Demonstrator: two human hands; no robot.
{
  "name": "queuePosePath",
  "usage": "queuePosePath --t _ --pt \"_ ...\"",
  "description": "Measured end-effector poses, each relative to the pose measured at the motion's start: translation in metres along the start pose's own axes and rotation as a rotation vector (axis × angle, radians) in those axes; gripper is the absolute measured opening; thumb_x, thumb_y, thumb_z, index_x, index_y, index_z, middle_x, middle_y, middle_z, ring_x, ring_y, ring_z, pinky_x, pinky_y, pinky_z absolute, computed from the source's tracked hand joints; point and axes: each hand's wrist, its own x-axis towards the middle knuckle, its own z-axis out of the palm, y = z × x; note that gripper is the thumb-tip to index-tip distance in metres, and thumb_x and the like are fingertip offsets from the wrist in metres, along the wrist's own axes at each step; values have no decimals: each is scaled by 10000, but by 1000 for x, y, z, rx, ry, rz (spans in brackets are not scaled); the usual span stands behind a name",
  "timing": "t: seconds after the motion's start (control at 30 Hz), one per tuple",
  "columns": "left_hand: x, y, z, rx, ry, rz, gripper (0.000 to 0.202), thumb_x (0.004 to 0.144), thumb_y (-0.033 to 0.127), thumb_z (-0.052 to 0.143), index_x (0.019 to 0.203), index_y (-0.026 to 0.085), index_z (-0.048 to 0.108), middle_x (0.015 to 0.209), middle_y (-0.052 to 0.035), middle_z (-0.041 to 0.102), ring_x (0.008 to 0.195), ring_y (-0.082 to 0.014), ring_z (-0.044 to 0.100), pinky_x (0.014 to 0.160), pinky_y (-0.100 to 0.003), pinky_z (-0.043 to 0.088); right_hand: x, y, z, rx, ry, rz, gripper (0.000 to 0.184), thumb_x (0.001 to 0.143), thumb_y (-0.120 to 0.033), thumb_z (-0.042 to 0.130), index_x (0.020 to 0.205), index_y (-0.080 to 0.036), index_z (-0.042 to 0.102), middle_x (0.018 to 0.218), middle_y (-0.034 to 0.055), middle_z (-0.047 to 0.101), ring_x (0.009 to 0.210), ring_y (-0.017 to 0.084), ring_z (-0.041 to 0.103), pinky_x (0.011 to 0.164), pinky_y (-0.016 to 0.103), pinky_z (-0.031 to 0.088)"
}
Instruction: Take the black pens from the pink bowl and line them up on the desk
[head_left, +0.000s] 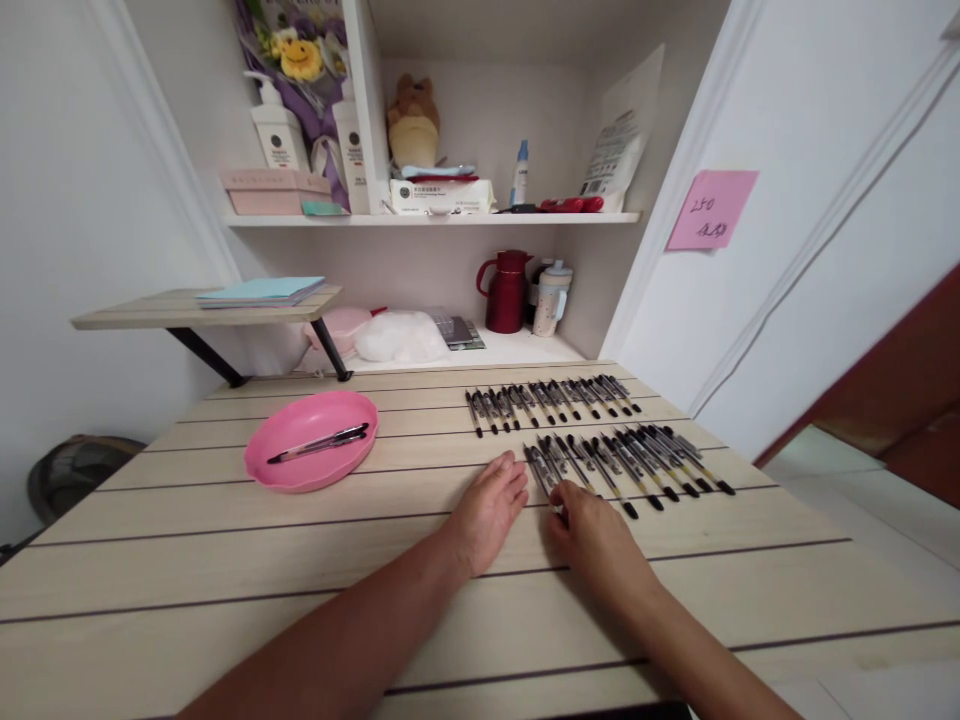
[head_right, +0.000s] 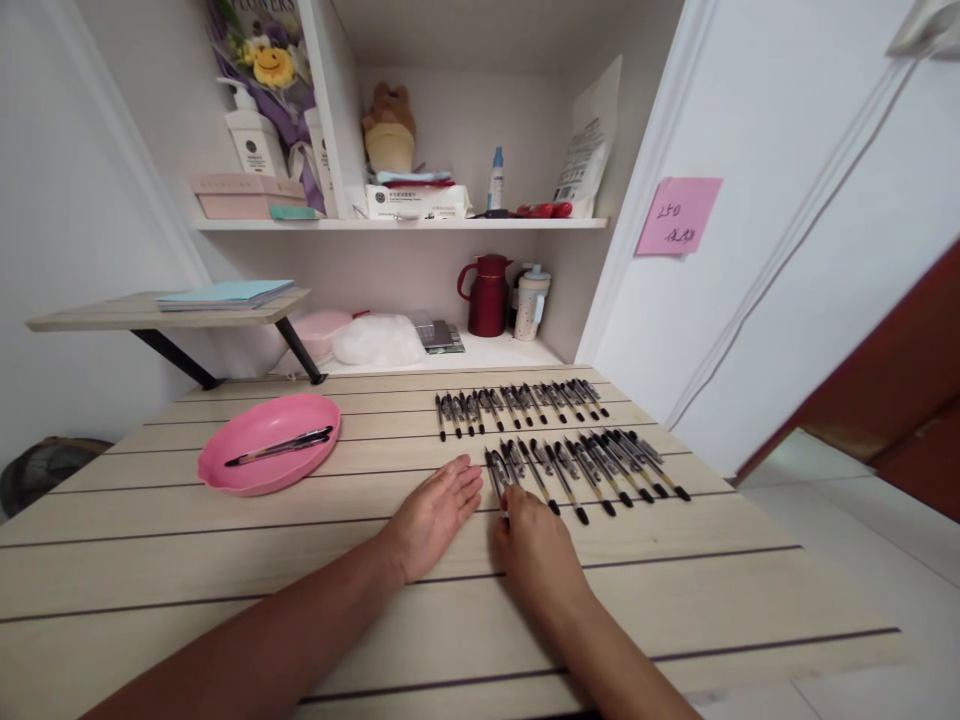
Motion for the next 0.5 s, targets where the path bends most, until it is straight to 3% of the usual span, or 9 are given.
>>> queuePosePath --t 0.23,0.5 --pt "-1 2 1 15 -20 -47 457 748 371 580 1153 179 495 1276 -151 456 1191 -232 422 1031 -362 282 5 2 5 -85 29 -15 87 741 -126 436 772 -167 506 716 57 616 652 167 560 533 255 257" --pt "-2 2 0 40 -20 -51 456 754 374 573 1156 177 489 1295 -153 438 1200 -232 413 1027 -365 280 -7 -3 -6 -70 35 -12 90 785 -193 427 753 -177 509 690 36 598 604 153 547 510 250 253"
